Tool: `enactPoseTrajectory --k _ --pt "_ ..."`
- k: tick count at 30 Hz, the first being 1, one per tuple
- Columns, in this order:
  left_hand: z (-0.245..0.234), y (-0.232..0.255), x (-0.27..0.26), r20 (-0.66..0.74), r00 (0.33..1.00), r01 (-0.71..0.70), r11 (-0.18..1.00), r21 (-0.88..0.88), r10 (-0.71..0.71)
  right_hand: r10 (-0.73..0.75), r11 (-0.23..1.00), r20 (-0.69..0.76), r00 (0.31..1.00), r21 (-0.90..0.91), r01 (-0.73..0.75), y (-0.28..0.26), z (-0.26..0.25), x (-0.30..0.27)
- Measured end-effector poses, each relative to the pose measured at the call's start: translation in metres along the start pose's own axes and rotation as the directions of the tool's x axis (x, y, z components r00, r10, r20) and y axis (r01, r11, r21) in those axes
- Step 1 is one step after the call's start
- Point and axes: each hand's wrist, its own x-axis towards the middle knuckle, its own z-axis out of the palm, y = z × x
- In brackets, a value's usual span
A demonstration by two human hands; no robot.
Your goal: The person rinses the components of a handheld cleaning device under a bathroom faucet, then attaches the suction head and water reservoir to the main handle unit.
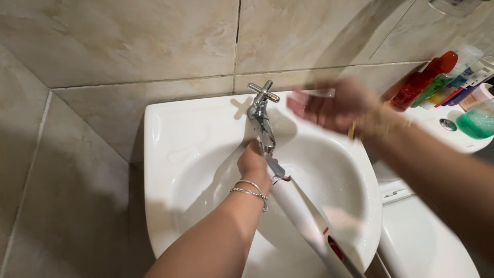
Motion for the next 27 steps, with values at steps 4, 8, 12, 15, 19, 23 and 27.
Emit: enactPoseTrajectory --k 4,8,12,15,19,23,27 --pt "-0.026 -0.011 0.022 0.145 0.988 0.062 0.99 -0.125 -0.043 0.27 0.953 -0.067 0.961 0.159 -0.256 0.085 -0.018 0.01" --pt "-0.041 -0.015 0.029 0.301 0.949 0.166 0.959 -0.228 -0.092 0.305 0.945 0.024 0.952 0.119 -0.306 0.122 -0.001 0.015" --pt "-0.039 0.003 0.005 0.292 0.94 0.216 0.97 -0.114 -0.175 0.263 0.932 0.048 0.964 0.244 -0.267 0.132 0.009 0.02" --pt "-0.036 0.012 -0.008 0.3 0.933 0.229 0.971 -0.07 -0.198 0.244 0.911 0.074 0.967 0.323 -0.255 0.134 0.005 0.026" --pt "-0.041 0.011 0.004 0.402 0.902 0.22 0.968 -0.124 -0.154 0.257 0.895 0.099 0.961 0.352 -0.275 0.138 -0.003 0.03" --pt "-0.049 0.014 0.016 0.33 0.925 0.227 0.971 -0.08 -0.189 0.271 0.883 0.097 0.958 0.37 -0.287 0.143 0.0 0.03" --pt "-0.058 0.014 0.023 0.325 0.922 0.248 0.966 -0.076 -0.211 0.299 0.872 0.085 0.95 0.379 -0.309 0.15 0.007 0.021"
